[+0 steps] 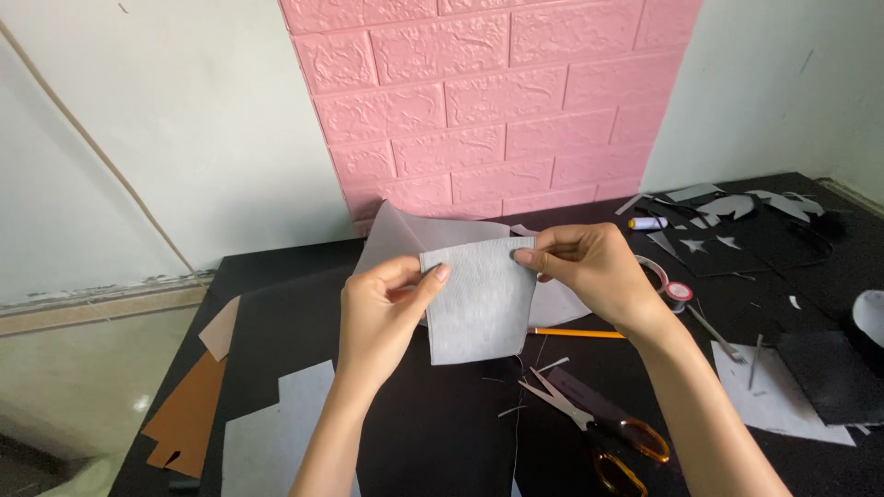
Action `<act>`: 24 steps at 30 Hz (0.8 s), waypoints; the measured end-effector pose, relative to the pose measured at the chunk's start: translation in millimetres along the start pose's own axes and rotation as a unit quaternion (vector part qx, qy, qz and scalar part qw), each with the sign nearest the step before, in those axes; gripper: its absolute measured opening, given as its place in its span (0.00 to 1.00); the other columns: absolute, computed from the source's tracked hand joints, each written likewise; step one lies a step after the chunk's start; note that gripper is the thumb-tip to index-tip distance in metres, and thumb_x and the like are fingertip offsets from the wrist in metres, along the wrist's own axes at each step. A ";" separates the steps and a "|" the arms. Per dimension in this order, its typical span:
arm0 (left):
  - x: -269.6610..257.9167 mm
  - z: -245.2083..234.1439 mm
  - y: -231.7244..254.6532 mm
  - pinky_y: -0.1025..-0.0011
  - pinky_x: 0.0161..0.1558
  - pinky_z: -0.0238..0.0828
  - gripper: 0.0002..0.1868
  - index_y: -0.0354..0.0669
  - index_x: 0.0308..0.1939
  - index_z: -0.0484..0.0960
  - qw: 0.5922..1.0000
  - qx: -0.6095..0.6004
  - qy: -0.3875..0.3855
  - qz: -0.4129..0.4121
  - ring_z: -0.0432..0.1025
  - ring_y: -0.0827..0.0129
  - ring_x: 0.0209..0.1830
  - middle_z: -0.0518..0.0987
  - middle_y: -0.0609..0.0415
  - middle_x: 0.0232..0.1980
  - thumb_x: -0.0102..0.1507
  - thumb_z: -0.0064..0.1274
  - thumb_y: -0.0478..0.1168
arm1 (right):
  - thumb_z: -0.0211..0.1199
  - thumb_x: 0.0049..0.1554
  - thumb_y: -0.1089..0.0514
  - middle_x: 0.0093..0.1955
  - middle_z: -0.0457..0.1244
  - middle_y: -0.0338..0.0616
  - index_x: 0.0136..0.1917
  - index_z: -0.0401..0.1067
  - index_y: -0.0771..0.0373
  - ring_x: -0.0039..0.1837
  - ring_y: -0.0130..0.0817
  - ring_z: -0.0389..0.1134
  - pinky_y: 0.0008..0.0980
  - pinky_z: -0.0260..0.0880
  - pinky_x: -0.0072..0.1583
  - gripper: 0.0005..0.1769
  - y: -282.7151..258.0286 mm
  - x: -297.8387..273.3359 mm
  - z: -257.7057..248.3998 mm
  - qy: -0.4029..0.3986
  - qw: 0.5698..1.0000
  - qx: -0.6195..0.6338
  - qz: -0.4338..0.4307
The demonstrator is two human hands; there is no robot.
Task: Measuring and marking a piece of leather with a ruler and pencil, then cutting it out with scissors and adhering it to a wall.
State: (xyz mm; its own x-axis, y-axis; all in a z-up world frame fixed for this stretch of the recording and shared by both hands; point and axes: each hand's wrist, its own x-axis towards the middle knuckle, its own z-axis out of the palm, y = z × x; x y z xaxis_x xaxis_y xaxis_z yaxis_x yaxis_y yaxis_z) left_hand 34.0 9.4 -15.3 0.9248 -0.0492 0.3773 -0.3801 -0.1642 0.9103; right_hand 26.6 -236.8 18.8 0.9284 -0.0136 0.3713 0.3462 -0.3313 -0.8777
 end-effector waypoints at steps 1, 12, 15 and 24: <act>1.9 -0.1 -5.7 0.69 0.34 0.82 0.13 0.38 0.39 0.91 1.000 0.000 0.001 0.000 0.84 0.64 0.34 0.88 0.47 0.33 0.60 0.66 0.45 | 0.69 0.55 0.66 0.36 0.71 0.62 0.43 0.81 0.77 0.43 0.43 0.72 0.44 0.77 0.51 0.08 -0.9 0.7 0.8 -0.001 1.000 0.000 0.000; 0.7 12.9 -12.5 0.65 0.36 0.82 0.16 0.33 0.44 0.89 0.996 -0.068 -0.006 -0.057 0.81 0.67 0.35 0.87 0.43 0.35 0.60 0.66 0.43 | 0.69 0.56 0.66 0.28 0.67 0.53 0.41 0.81 0.75 0.32 0.33 0.63 0.28 0.66 0.37 0.06 15.2 7.8 -1.0 -0.006 1.000 -0.026 0.013; -2.8 17.0 -9.1 0.64 0.37 0.83 0.16 0.33 0.44 0.89 0.996 -0.065 -0.002 -0.066 0.83 0.63 0.35 0.88 0.41 0.36 0.60 0.66 0.43 | 0.69 0.56 0.66 0.23 0.63 0.50 0.40 0.81 0.75 0.28 0.30 0.58 0.26 0.63 0.34 0.07 13.9 4.7 -1.9 -0.004 0.999 -0.031 0.019; 11.4 43.4 -6.0 0.60 0.40 0.85 0.24 0.26 0.57 0.81 0.998 -0.009 -0.025 -0.059 0.83 0.43 0.42 0.84 0.27 0.46 0.62 0.63 0.41 | 0.67 0.60 0.64 0.35 0.71 0.59 0.49 0.79 0.76 0.27 0.34 0.66 0.29 0.69 0.35 0.10 66.8 36.9 0.4 0.032 0.996 0.040 0.068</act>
State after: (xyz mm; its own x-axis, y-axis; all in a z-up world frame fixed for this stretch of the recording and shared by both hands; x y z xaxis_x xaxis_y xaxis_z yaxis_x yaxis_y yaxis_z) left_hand 47.6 -33.0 -23.9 0.9629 -0.0796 0.2578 -0.2674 -0.1545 0.9511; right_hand 84.0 -259.1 -26.3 0.9577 -0.1149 0.2639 0.2301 -0.2453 -0.9417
